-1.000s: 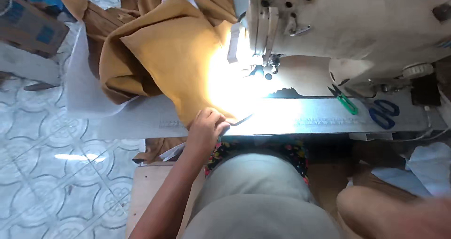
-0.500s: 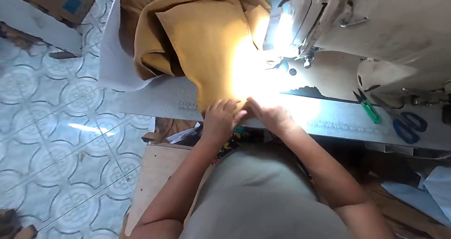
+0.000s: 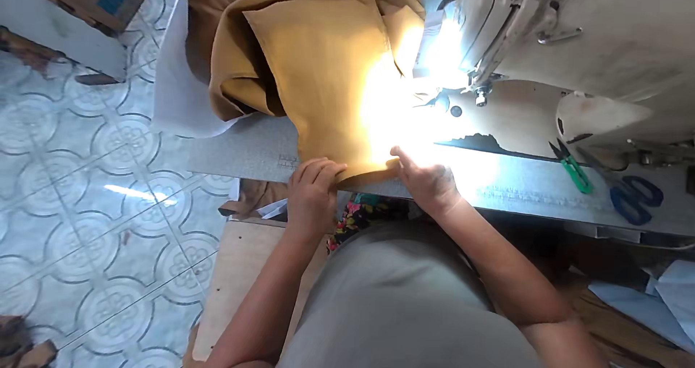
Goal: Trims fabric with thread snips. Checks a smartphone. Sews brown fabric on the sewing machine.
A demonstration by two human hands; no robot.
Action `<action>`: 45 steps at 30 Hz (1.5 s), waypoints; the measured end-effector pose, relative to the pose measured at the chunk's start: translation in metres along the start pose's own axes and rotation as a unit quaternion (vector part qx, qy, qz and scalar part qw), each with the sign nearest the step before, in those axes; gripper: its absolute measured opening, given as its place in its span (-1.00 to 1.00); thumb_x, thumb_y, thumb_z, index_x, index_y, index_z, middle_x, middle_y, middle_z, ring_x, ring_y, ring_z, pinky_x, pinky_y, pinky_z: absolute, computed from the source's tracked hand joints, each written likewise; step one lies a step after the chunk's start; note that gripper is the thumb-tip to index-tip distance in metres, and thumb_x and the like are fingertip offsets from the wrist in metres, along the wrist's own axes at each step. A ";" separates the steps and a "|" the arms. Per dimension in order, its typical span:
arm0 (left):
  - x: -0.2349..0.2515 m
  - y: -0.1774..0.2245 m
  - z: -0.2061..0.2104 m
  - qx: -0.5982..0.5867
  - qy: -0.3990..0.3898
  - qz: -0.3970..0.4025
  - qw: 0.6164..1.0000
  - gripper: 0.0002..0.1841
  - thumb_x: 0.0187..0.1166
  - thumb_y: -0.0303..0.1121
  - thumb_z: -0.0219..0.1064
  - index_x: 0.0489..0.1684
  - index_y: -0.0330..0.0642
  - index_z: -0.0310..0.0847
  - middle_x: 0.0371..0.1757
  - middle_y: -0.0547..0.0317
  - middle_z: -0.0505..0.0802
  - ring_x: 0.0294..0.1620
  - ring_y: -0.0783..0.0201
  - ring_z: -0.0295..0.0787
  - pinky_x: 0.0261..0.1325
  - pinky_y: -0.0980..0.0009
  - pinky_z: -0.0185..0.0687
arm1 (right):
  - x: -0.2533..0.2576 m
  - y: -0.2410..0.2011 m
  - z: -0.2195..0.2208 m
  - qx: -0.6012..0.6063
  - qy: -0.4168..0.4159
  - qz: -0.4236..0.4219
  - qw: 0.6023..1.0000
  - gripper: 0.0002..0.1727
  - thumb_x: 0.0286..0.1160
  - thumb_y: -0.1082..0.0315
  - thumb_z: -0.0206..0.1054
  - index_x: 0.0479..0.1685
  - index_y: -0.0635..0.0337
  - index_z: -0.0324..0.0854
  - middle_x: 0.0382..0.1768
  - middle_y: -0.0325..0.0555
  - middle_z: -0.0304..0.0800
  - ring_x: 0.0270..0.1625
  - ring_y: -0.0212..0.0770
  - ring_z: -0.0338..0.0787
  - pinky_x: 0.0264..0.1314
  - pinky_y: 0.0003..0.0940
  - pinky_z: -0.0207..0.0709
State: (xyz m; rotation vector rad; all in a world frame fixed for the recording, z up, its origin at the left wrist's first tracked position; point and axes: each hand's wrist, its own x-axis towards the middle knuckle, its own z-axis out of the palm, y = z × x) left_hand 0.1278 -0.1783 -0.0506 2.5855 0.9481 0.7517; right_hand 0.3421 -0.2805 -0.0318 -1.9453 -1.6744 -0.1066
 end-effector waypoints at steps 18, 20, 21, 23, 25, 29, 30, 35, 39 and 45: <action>0.016 0.021 -0.014 -0.102 -0.065 -0.129 0.984 -0.77 0.41 -0.57 0.46 -0.03 -0.42 0.61 -0.05 -0.23 0.78 -0.12 -0.07 0.81 -0.07 -0.06 0.76 | 0.024 0.007 -0.034 0.799 -0.130 0.241 0.535 -0.63 0.81 0.10 0.05 -0.09 0.03 0.76 -0.15 -0.21 0.93 -0.08 -0.31 0.92 0.04 -0.30 0.82; 0.018 0.014 -0.015 -0.218 -0.080 -0.154 0.960 -0.80 0.51 -0.54 0.39 0.02 -0.33 0.59 -0.15 0.02 0.81 -0.20 0.23 0.81 -0.09 0.19 0.78 | 0.022 0.008 -0.031 0.819 -0.128 0.261 0.495 -0.61 0.81 0.02 0.04 -0.07 -0.01 0.76 -0.14 -0.20 0.93 -0.07 -0.30 0.92 0.02 -0.31 0.83; 0.018 0.010 -0.017 -0.326 -0.089 -0.170 0.926 -0.82 0.56 -0.51 0.34 0.04 -0.21 0.56 -0.19 0.19 0.80 -0.23 0.41 0.78 -0.10 0.37 0.77 | 0.022 0.009 -0.029 0.820 -0.121 0.277 0.485 -0.60 0.82 0.01 0.03 -0.07 -0.01 0.75 -0.16 -0.21 0.93 -0.10 -0.31 0.92 -0.01 -0.34 0.84; 0.017 0.002 -0.019 -0.609 -0.106 -0.179 0.766 -0.84 0.64 -0.30 0.36 0.08 0.15 0.60 -0.15 0.38 0.84 -0.17 0.51 0.81 -0.03 0.49 0.79 | 0.020 0.013 -0.024 0.806 -0.095 0.327 0.484 -0.63 0.83 0.08 0.03 -0.05 0.05 0.72 -0.21 -0.17 0.91 -0.17 -0.32 0.91 -0.09 -0.35 0.84; 0.016 -0.001 -0.019 -0.791 -0.113 -0.161 0.579 -0.74 0.56 -0.18 0.46 0.17 0.22 0.75 0.07 0.26 0.89 0.03 0.36 0.88 0.11 0.35 0.85 | 0.019 0.013 -0.018 0.780 -0.070 0.359 0.508 -0.75 0.80 0.23 0.10 0.04 0.07 0.69 -0.20 -0.17 0.91 -0.19 -0.32 0.91 -0.11 -0.36 0.83; 0.016 0.003 -0.009 -0.824 -0.104 -0.181 0.527 -0.79 0.58 -0.15 0.39 0.09 0.21 0.78 0.05 0.28 0.88 0.07 0.37 0.83 0.12 0.33 0.81 | 0.015 0.008 -0.013 0.767 -0.066 0.339 0.541 -0.70 0.78 0.21 0.09 0.27 0.06 0.61 -0.08 -0.18 0.89 -0.09 -0.32 0.89 -0.03 -0.34 0.80; 0.017 0.002 -0.008 -0.818 -0.095 -0.194 0.534 -0.80 0.62 -0.13 0.36 0.10 0.21 0.77 0.07 0.27 0.87 0.10 0.35 0.83 0.15 0.30 0.80 | 0.012 0.009 -0.015 0.761 -0.065 0.331 0.555 -0.66 0.79 0.15 0.09 0.31 0.07 0.60 -0.06 -0.17 0.87 -0.07 -0.31 0.88 -0.01 -0.32 0.80; 0.020 -0.002 -0.012 -0.833 -0.071 -0.214 0.505 -0.82 0.68 -0.18 0.30 0.07 0.20 0.79 0.10 0.21 0.89 0.12 0.28 0.86 0.13 0.25 0.84 | -0.003 0.021 -0.026 0.691 -0.135 0.191 0.684 -0.18 0.20 0.16 0.63 0.54 0.08 0.36 0.18 -0.22 0.80 0.10 -0.32 0.84 0.15 -0.32 0.77; 0.021 0.007 -0.016 -0.851 -0.077 -0.197 0.481 -0.80 0.64 -0.22 0.34 0.11 0.14 0.78 0.11 0.18 0.88 0.13 0.27 0.86 0.16 0.25 0.83 | -0.002 0.007 -0.030 0.491 -0.125 0.152 0.848 -0.24 0.15 0.54 0.52 0.53 0.24 0.43 0.19 -0.10 0.79 0.10 -0.33 0.84 0.13 -0.37 0.80; 0.019 0.013 -0.029 -0.790 -0.154 -0.234 0.545 -0.84 0.62 -0.18 0.39 0.03 0.12 0.78 -0.02 0.19 0.89 0.02 0.34 0.86 0.14 0.33 0.82 | 0.006 -0.016 -0.028 0.279 -0.021 0.250 0.927 -0.53 0.36 0.48 0.50 0.33 0.26 0.63 0.05 0.00 0.85 -0.03 -0.22 0.87 0.05 -0.22 0.77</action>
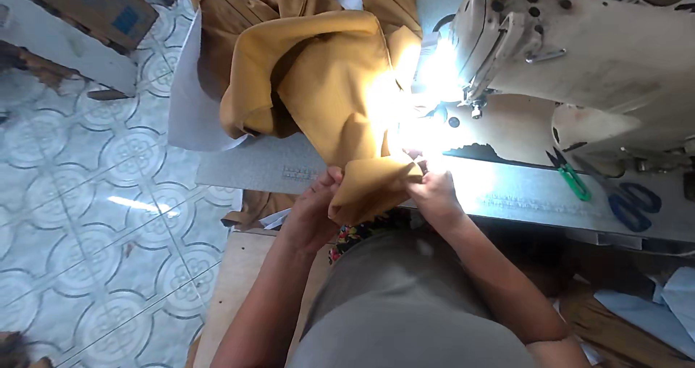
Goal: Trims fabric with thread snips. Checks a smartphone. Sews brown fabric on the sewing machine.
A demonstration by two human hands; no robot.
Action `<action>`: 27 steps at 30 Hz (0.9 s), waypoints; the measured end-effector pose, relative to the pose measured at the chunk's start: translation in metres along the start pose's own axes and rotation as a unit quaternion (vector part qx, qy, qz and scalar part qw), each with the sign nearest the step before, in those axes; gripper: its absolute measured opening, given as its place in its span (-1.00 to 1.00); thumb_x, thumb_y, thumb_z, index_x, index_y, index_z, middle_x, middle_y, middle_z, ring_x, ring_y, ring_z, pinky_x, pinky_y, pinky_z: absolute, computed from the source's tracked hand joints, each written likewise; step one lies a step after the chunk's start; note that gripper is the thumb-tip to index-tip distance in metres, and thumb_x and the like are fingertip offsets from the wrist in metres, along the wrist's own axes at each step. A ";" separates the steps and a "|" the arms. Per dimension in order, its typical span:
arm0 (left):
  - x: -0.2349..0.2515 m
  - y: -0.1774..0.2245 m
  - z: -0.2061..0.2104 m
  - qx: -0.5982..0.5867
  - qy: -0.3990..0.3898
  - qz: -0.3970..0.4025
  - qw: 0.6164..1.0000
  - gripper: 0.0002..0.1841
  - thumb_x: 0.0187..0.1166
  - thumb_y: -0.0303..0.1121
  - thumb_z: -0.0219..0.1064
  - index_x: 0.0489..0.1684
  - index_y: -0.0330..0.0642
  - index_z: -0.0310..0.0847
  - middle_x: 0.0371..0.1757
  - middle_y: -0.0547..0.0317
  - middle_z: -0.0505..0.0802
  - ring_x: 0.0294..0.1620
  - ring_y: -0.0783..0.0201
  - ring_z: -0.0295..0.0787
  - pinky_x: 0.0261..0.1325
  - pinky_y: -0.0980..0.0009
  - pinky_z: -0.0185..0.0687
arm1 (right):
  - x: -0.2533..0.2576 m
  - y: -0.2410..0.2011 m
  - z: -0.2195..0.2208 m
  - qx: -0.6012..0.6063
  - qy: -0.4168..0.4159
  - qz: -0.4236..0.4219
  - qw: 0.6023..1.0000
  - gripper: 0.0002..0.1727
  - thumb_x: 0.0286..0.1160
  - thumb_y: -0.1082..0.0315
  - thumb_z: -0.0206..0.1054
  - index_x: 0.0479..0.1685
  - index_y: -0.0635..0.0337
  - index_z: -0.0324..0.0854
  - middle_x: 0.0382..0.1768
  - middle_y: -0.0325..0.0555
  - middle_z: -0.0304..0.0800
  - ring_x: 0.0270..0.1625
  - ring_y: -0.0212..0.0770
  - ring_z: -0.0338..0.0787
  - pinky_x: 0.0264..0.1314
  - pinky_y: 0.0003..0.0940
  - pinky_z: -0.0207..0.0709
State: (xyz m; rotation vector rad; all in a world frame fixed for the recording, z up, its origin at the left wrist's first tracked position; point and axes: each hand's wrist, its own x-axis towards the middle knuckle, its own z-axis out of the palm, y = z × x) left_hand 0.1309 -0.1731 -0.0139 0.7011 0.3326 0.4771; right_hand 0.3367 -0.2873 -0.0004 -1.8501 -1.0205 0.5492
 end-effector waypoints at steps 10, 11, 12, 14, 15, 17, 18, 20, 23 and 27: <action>-0.007 0.002 0.022 0.448 0.113 0.038 0.886 -0.45 0.11 -0.42 0.67 0.15 -0.04 0.60 -0.07 0.30 0.90 -0.09 0.44 0.87 0.01 0.47 0.82 | -0.001 -0.008 -0.017 0.111 0.089 0.010 0.990 -0.40 0.20 0.68 0.26 0.37 0.18 0.51 0.33 -0.07 0.61 0.16 -0.31 0.73 0.02 -0.42 0.71; -0.006 -0.001 0.023 0.464 0.129 0.054 0.875 -0.52 0.17 -0.45 0.61 0.13 -0.05 0.63 -0.12 0.30 0.90 -0.13 0.46 0.87 -0.03 0.50 0.81 | -0.002 -0.007 -0.017 0.097 0.093 -0.002 0.991 -0.42 0.21 0.65 0.29 0.36 0.18 0.52 0.31 -0.07 0.62 0.15 -0.32 0.71 0.03 -0.44 0.68; -0.006 -0.003 0.023 0.468 0.140 0.065 0.870 -0.57 0.23 -0.46 0.56 0.11 -0.06 0.63 -0.15 0.32 0.89 -0.17 0.48 0.86 -0.06 0.51 0.81 | -0.003 -0.006 -0.016 0.080 0.098 -0.015 0.992 -0.42 0.20 0.63 0.31 0.35 0.19 0.53 0.29 -0.06 0.63 0.14 -0.32 0.69 0.04 -0.46 0.64; -0.004 -0.006 0.024 0.463 0.166 0.085 0.867 -0.66 0.32 -0.48 0.47 0.08 -0.08 0.64 -0.20 0.34 0.88 -0.21 0.49 0.84 -0.10 0.51 0.79 | -0.005 -0.002 -0.016 0.036 0.110 -0.043 0.992 -0.43 0.18 0.59 0.37 0.33 0.22 0.55 0.23 -0.03 0.65 0.10 -0.32 0.69 0.04 -0.48 0.62; -0.003 -0.008 0.023 0.467 0.185 0.098 0.859 -0.66 0.32 -0.50 0.46 0.07 -0.10 0.63 -0.18 0.33 0.88 -0.20 0.48 0.85 -0.09 0.50 0.81 | -0.006 0.001 -0.016 0.010 0.114 -0.058 0.992 -0.44 0.15 0.58 0.39 0.31 0.24 0.56 0.21 0.00 0.66 0.09 -0.30 0.70 0.04 -0.47 0.63; -0.002 -0.012 0.020 0.527 0.222 0.144 0.808 -0.65 0.34 -0.50 0.45 0.11 -0.14 0.60 -0.03 0.26 0.84 -0.07 0.46 0.83 0.01 0.44 0.81 | -0.009 0.006 -0.014 -0.030 0.121 -0.080 0.989 -0.45 0.14 0.56 0.37 0.29 0.27 0.59 0.11 0.02 0.68 0.04 -0.26 0.69 0.04 -0.44 0.61; -0.003 -0.014 0.016 0.576 0.224 0.177 0.766 -0.64 0.34 -0.51 0.42 0.14 -0.17 0.60 0.17 0.14 0.75 0.12 0.37 0.76 0.16 0.33 0.75 | -0.010 0.008 -0.014 -0.037 0.121 -0.079 0.989 -0.46 0.12 0.59 0.36 0.27 0.27 0.59 0.05 0.01 0.67 0.01 -0.26 0.69 0.02 -0.44 0.63; -0.004 -0.015 0.008 0.635 0.168 0.263 0.706 -0.63 0.34 -0.51 0.35 0.14 -0.08 0.58 0.58 -0.10 0.50 0.60 0.03 0.42 0.54 0.05 0.44 | -0.011 0.010 -0.014 -0.038 0.111 -0.066 0.991 -0.49 0.12 0.64 0.34 0.21 0.27 0.53 -0.04 -0.02 0.67 -0.06 -0.28 0.72 -0.03 -0.42 0.67; -0.006 -0.017 0.006 0.645 0.028 0.348 0.680 -0.79 0.70 -0.27 0.29 -0.02 0.44 0.75 0.67 0.33 0.50 0.87 0.02 0.04 0.83 -0.08 0.01 | -0.011 0.013 -0.013 -0.046 0.110 -0.063 0.991 -0.55 0.12 0.68 0.33 0.12 0.31 0.51 -0.10 -0.01 0.73 -0.09 -0.28 0.79 -0.03 -0.36 0.74; -0.002 -0.010 0.016 0.694 -0.033 0.331 0.639 -0.77 0.76 -0.28 0.20 -0.14 0.23 0.84 0.15 0.42 0.88 0.54 0.23 0.58 0.77 -0.07 0.10 | -0.007 0.011 -0.017 -0.081 0.121 -0.045 0.988 -0.54 0.09 0.69 0.35 0.09 0.32 0.49 -0.10 0.01 0.74 -0.09 -0.23 0.80 -0.03 -0.32 0.73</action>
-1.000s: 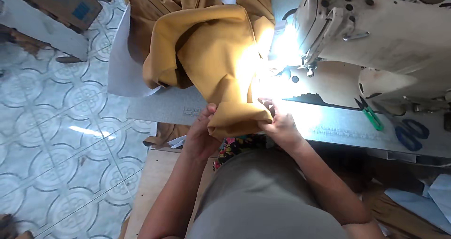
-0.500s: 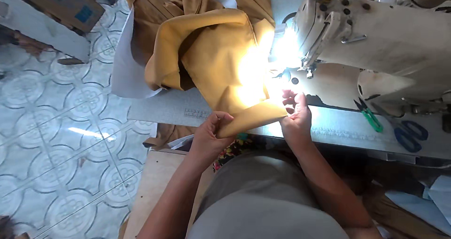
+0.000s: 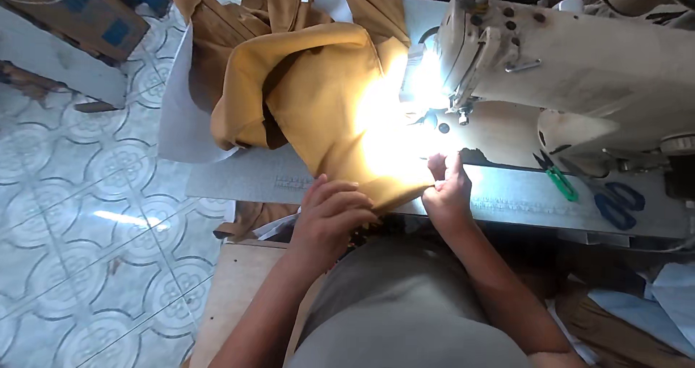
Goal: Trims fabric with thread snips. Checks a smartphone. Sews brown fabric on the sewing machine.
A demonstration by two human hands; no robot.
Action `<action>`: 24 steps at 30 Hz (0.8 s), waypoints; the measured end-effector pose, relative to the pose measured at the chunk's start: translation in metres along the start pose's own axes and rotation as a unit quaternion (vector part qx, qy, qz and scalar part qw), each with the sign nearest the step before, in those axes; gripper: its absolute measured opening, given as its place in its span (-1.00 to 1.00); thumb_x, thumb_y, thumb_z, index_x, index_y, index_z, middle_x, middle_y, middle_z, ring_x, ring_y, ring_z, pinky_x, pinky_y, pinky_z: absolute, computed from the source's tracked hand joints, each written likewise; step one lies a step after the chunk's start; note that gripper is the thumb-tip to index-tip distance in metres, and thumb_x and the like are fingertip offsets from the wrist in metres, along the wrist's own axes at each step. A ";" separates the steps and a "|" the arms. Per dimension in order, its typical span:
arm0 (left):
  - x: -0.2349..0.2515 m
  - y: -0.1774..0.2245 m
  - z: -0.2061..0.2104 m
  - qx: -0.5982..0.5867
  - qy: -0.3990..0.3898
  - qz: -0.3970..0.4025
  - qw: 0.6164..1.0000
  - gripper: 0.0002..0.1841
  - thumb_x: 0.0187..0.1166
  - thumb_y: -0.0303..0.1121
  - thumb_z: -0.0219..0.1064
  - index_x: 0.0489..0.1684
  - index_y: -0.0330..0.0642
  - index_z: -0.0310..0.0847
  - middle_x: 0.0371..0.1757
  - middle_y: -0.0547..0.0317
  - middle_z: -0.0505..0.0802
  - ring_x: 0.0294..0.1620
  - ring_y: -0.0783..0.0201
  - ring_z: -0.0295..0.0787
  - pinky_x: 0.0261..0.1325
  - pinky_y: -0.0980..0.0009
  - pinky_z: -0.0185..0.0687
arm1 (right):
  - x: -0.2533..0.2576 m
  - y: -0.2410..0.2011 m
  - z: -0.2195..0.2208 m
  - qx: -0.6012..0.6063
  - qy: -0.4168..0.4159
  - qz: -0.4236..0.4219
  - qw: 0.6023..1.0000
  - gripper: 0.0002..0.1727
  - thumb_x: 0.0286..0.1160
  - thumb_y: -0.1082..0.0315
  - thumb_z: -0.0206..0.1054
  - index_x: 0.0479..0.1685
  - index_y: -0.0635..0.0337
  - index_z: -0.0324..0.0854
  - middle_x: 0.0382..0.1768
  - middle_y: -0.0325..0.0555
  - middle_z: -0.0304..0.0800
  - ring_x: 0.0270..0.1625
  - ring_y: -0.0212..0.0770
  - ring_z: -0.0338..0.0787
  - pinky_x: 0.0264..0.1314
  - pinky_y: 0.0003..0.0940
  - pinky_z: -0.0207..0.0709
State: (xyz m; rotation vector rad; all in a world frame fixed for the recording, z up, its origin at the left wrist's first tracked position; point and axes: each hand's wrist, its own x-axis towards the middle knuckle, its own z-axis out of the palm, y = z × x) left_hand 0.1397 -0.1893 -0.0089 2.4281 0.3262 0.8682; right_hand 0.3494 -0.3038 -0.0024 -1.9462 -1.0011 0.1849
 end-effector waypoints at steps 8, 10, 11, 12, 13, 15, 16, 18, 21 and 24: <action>0.035 0.029 -0.011 0.128 -0.099 -0.034 0.986 -0.81 0.59 -0.49 0.31 -0.08 -0.08 0.86 0.02 0.09 0.89 0.00 0.07 0.82 0.03 0.21 0.77 | 0.000 0.011 0.004 -0.104 0.062 -0.057 0.991 -0.76 0.25 0.64 0.43 -0.07 0.39 0.70 -0.17 0.11 0.90 -0.11 -0.02 0.92 -0.02 -0.15 0.78; 0.043 0.031 -0.012 0.159 -0.133 -0.032 0.978 -0.73 0.54 -0.63 0.27 -0.06 -0.08 0.86 0.10 0.05 0.84 0.08 0.01 0.77 0.05 0.14 0.74 | -0.003 0.013 0.003 -0.117 0.058 -0.070 0.989 -0.73 0.25 0.66 0.42 -0.04 0.37 0.77 -0.16 0.11 0.91 -0.11 0.01 0.93 -0.02 -0.13 0.79; 0.047 0.032 -0.012 0.180 -0.142 -0.028 0.973 -0.73 0.50 -0.66 0.29 -0.10 -0.10 0.86 0.13 0.03 0.82 0.10 -0.02 0.76 0.04 0.12 0.74 | -0.006 0.011 0.000 -0.118 0.039 -0.073 0.990 -0.69 0.26 0.64 0.43 0.03 0.36 0.78 -0.12 0.11 0.91 -0.08 0.03 0.92 0.02 -0.13 0.79; 0.051 0.032 -0.011 0.198 -0.147 -0.025 0.969 -0.74 0.46 -0.69 0.31 -0.15 -0.15 0.86 0.14 -0.02 0.81 0.09 -0.06 0.76 0.01 0.08 0.74 | -0.010 0.006 -0.007 -0.117 0.007 -0.082 0.990 -0.64 0.28 0.59 0.45 0.12 0.35 0.75 -0.03 0.10 0.91 0.02 0.04 0.90 0.12 -0.11 0.77; 0.055 0.033 -0.010 0.213 -0.149 -0.026 0.965 -0.76 0.44 -0.71 0.33 -0.18 -0.20 0.85 0.13 -0.07 0.80 0.08 -0.10 0.76 -0.01 0.05 0.74 | -0.016 0.000 -0.014 -0.108 -0.022 -0.109 0.988 -0.60 0.36 0.47 0.49 0.21 0.36 0.70 0.05 0.11 0.87 0.11 0.07 0.86 0.21 -0.09 0.73; 0.061 0.034 -0.009 0.222 -0.154 -0.030 0.962 -0.79 0.45 -0.71 0.32 -0.19 -0.25 0.83 0.14 -0.13 0.76 0.06 -0.14 0.73 -0.04 0.02 0.72 | -0.035 -0.015 -0.021 -0.055 -0.040 -0.210 0.975 -0.63 0.57 0.21 0.44 0.19 0.29 0.69 0.09 0.04 0.84 0.18 -0.06 0.81 0.29 -0.22 0.68; 0.065 0.034 -0.009 0.219 -0.157 -0.032 0.963 -0.79 0.46 -0.70 0.31 -0.16 -0.26 0.83 0.15 -0.15 0.75 0.08 -0.16 0.72 -0.03 0.00 0.72 | -0.043 -0.020 -0.018 -0.018 -0.049 -0.260 0.964 -0.68 0.63 0.18 0.41 0.12 0.25 0.72 0.07 0.01 0.86 0.22 -0.12 0.82 0.35 -0.28 0.68; 0.073 0.038 -0.012 0.216 -0.157 -0.029 0.963 -0.78 0.41 -0.69 0.35 -0.12 -0.25 0.83 0.18 -0.18 0.75 0.10 -0.19 0.72 -0.02 -0.02 0.72 | -0.051 -0.024 -0.004 -0.035 -0.078 -0.307 0.948 -0.70 0.64 0.17 0.40 0.05 0.24 0.77 0.04 0.03 0.91 0.20 -0.07 0.87 0.36 -0.24 0.70; 0.091 0.041 -0.030 0.238 -0.157 -0.025 0.958 -0.78 0.36 -0.73 0.33 -0.21 -0.30 0.84 0.22 -0.24 0.73 0.06 -0.26 0.72 -0.08 -0.09 0.69 | -0.045 -0.008 0.018 -0.207 -0.089 -0.276 0.934 -0.66 0.58 0.16 0.36 -0.08 0.31 0.81 -0.28 0.07 0.89 -0.17 0.06 0.90 -0.02 -0.11 0.74; 0.106 0.029 -0.056 0.275 -0.177 -0.005 0.945 -0.90 0.40 -0.61 0.35 -0.32 -0.36 0.80 0.21 -0.31 0.72 0.08 -0.35 0.72 -0.11 -0.24 0.65 | -0.046 0.000 0.004 -0.188 -0.072 -0.355 0.913 -0.72 0.72 0.19 0.27 -0.29 0.15 0.75 -0.26 -0.07 0.84 -0.06 -0.05 0.83 0.17 -0.17 0.66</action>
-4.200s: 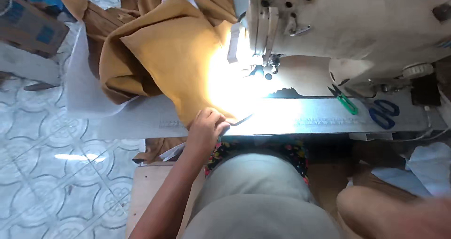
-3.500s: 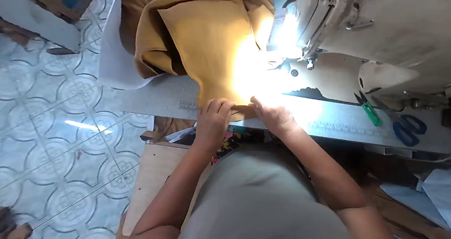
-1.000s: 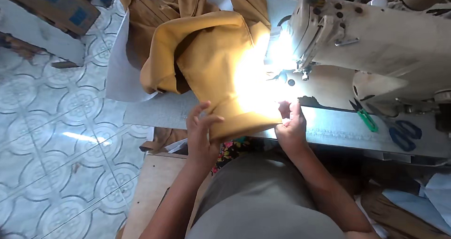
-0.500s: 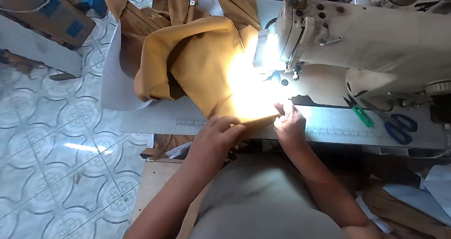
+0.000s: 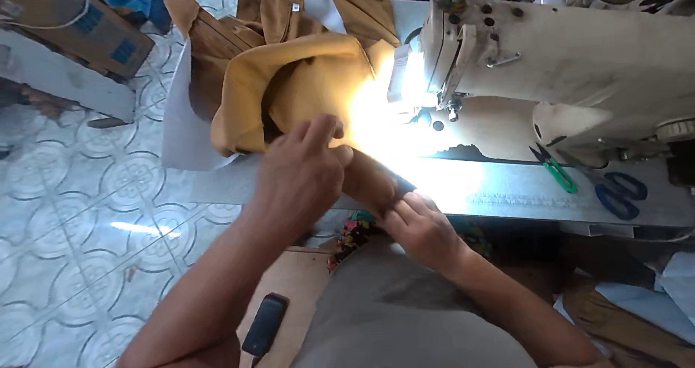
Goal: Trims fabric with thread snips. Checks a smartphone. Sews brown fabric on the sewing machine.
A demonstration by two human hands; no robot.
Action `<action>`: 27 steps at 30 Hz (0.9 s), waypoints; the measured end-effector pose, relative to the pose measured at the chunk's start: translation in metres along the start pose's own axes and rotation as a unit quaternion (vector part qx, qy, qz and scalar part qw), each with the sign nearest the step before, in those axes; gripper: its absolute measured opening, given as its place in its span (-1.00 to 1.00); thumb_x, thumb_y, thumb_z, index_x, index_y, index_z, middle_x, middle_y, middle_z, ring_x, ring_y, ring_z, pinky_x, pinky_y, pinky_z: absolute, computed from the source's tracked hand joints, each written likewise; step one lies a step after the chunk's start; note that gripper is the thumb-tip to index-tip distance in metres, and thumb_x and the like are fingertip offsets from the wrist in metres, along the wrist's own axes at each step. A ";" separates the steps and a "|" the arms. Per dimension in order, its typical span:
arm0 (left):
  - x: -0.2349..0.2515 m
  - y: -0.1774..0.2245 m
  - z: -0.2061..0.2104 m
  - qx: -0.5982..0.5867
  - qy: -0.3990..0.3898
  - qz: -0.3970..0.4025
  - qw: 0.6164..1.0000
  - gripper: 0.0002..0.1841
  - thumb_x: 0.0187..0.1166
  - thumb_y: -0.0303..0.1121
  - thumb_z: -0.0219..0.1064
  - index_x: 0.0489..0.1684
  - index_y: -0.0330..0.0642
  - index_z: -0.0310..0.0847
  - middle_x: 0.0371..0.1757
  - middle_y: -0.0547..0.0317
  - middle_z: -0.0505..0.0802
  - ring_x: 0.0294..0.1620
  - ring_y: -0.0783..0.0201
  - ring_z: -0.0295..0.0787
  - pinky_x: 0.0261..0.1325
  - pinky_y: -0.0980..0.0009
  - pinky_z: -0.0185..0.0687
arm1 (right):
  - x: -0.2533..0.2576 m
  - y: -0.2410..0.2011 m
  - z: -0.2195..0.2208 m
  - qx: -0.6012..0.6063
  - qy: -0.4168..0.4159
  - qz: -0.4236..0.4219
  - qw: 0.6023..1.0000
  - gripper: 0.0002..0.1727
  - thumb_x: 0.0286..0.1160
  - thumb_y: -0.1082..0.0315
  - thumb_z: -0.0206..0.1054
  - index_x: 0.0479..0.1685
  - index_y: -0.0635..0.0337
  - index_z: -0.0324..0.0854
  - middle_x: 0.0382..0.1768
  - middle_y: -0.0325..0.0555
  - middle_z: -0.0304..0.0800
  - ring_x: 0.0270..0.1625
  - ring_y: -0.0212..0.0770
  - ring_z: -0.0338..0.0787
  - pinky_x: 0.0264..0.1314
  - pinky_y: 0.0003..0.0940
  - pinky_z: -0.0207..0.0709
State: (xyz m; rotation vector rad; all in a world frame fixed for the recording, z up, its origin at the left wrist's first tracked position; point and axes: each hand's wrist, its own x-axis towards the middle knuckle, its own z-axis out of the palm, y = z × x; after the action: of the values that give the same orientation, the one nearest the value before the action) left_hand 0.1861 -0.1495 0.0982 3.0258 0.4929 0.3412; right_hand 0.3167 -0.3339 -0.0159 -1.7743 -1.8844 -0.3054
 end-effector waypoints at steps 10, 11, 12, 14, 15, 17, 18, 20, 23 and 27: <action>0.001 -0.054 0.052 -0.325 0.055 0.117 0.937 -0.54 0.43 0.07 0.49 -0.61 -0.18 0.69 0.11 0.05 0.86 0.27 0.22 0.79 0.32 0.23 0.75 | -0.028 0.050 -0.035 0.183 0.080 0.131 0.971 -0.47 0.74 0.03 0.24 -0.65 0.13 0.60 0.01 0.03 0.80 0.13 -0.14 0.71 0.26 -0.27 0.55; 0.002 -0.050 0.061 -0.364 0.063 0.104 0.924 -0.57 0.38 0.01 0.55 -0.60 -0.19 0.67 0.05 0.08 0.87 0.21 0.28 0.82 0.26 0.30 0.78 | -0.030 0.051 -0.034 0.194 0.082 0.145 0.967 -0.50 0.72 0.07 0.26 -0.65 0.14 0.62 -0.02 0.02 0.80 0.10 -0.17 0.71 0.24 -0.31 0.55; 0.003 -0.047 0.069 -0.394 0.067 0.090 0.912 -0.61 0.33 -0.04 0.59 -0.57 -0.18 0.66 0.00 0.12 0.89 0.15 0.35 0.84 0.20 0.37 0.78 | -0.031 0.051 -0.032 0.203 0.084 0.156 0.963 -0.53 0.71 0.10 0.28 -0.63 0.15 0.64 -0.04 0.02 0.79 0.09 -0.19 0.71 0.23 -0.33 0.55; 0.003 -0.040 0.078 -0.442 0.058 0.058 0.893 -0.69 0.26 -0.15 0.64 -0.45 -0.14 0.65 -0.05 0.24 0.88 -0.02 0.49 0.85 0.03 0.51 0.80 | -0.033 0.051 -0.030 0.212 0.090 0.173 0.958 -0.57 0.67 0.15 0.30 -0.60 0.17 0.68 -0.10 0.00 0.78 0.08 -0.21 0.70 0.26 -0.35 0.55; 0.002 -0.037 0.080 -0.459 0.051 0.040 0.886 -0.72 0.24 -0.21 0.64 -0.38 -0.15 0.66 -0.06 0.27 0.88 -0.08 0.52 0.85 -0.03 0.54 0.81 | -0.033 0.051 -0.030 0.213 0.091 0.182 0.956 -0.60 0.65 0.17 0.32 -0.60 0.17 0.69 -0.14 -0.01 0.77 0.07 -0.23 0.70 0.25 -0.38 0.55; 0.002 -0.033 0.081 -0.476 0.044 0.013 0.878 -0.74 0.27 -0.33 0.62 -0.27 -0.19 0.65 -0.06 0.27 0.88 -0.13 0.54 0.86 -0.03 0.55 0.82 | -0.032 0.049 -0.028 0.215 0.094 0.199 0.952 -0.64 0.59 0.22 0.35 -0.59 0.19 0.72 -0.20 -0.02 0.77 0.03 -0.25 0.70 0.16 -0.46 0.56; 0.002 -0.032 0.081 -0.473 0.046 0.005 0.880 -0.76 0.30 -0.36 0.60 -0.26 -0.19 0.63 -0.08 0.27 0.89 -0.14 0.55 0.86 -0.03 0.56 0.82 | -0.032 0.048 -0.027 0.221 0.091 0.208 0.949 -0.66 0.58 0.23 0.36 -0.58 0.19 0.73 -0.22 -0.04 0.77 0.01 -0.27 0.70 0.12 -0.48 0.57; 0.002 -0.029 0.080 -0.465 0.054 -0.002 0.884 -0.79 0.36 -0.39 0.57 -0.26 -0.18 0.60 -0.14 0.28 0.89 -0.15 0.56 0.85 -0.04 0.57 0.78 | -0.033 0.046 -0.026 0.243 0.068 0.235 0.939 -0.67 0.58 0.22 0.38 -0.53 0.20 0.75 -0.22 -0.07 0.76 -0.01 -0.31 0.70 0.11 -0.46 0.58; 0.002 -0.021 0.074 -0.494 0.049 -0.013 0.868 -0.69 0.36 -0.45 0.57 -0.11 -0.13 0.50 -0.13 0.31 0.88 -0.16 0.55 0.84 -0.06 0.57 0.79 | -0.031 0.038 -0.035 0.277 0.041 0.288 0.916 -0.67 0.57 0.09 0.43 -0.34 0.19 0.79 -0.05 -0.08 0.75 0.06 -0.38 0.73 0.11 -0.50 0.65; 0.008 0.009 0.061 -0.493 0.009 0.024 0.870 -0.47 0.33 -0.42 0.61 0.25 -0.15 0.45 -0.21 0.36 0.90 -0.27 0.57 0.84 -0.18 0.59 0.81 | -0.011 0.025 -0.064 0.246 0.067 0.265 0.930 -0.41 0.48 -0.14 0.47 0.21 0.19 0.67 0.33 0.02 0.65 0.40 -0.25 0.65 0.37 -0.32 0.62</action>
State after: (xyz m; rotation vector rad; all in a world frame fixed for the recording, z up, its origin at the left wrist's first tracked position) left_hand 0.2100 -0.1570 0.0409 2.0316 0.1481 0.4441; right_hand 0.3556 -0.3730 0.0270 -1.7606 -1.1800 0.2251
